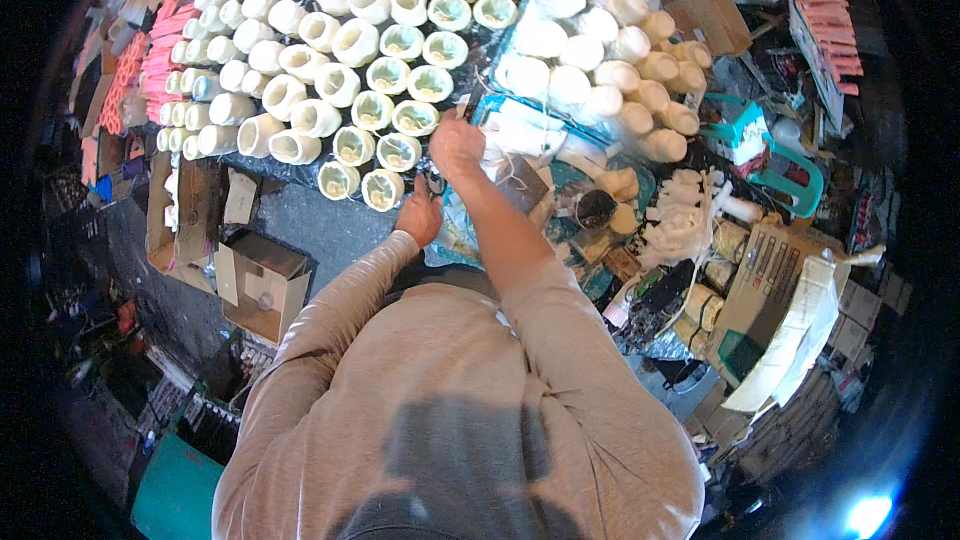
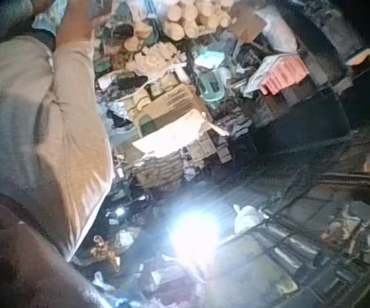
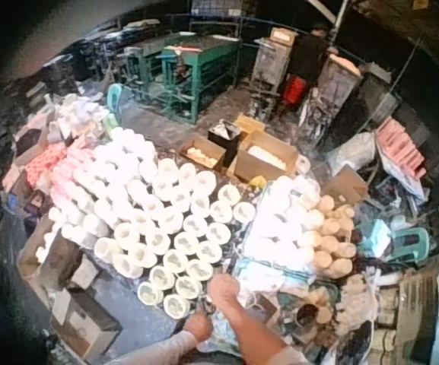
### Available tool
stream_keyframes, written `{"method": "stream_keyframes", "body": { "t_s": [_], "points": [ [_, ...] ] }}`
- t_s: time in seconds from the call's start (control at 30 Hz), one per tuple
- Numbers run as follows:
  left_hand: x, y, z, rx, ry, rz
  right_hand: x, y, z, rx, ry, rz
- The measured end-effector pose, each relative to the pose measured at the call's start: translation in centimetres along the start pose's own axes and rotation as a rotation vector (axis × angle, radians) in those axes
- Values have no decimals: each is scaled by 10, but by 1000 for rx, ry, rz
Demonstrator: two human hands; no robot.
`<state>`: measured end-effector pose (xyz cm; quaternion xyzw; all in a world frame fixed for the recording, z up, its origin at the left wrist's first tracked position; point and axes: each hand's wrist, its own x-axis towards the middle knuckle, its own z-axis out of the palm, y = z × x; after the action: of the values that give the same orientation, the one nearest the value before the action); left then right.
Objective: The person repeatedly picks up white cylindrical candle bodies, inserts wicks into their centers, and places the finished units back on a table among many similar items. The process is continuous and repetitive, with the person handling each candle individually.
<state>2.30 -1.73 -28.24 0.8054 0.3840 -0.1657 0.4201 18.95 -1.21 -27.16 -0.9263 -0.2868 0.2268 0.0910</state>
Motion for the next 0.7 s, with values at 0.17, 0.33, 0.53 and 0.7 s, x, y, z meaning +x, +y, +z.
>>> {"method": "stream_keyframes", "body": {
  "t_s": [0.17, 0.33, 0.53, 0.7],
  "points": [
    [16, 18, 0, 28, 31, -116, 2, 4, 5, 56, 73, -26],
    [27, 23, 7, 59, 219, -148, -13, 24, -11, 255, 91, 183],
    [27, 30, 10, -126, 303, -114, -84, 104, -17, 729, -59, 189],
    [8, 42, 2, 62, 329, 135, -158, 154, -8, 1357, -260, 147]
  ]
}}
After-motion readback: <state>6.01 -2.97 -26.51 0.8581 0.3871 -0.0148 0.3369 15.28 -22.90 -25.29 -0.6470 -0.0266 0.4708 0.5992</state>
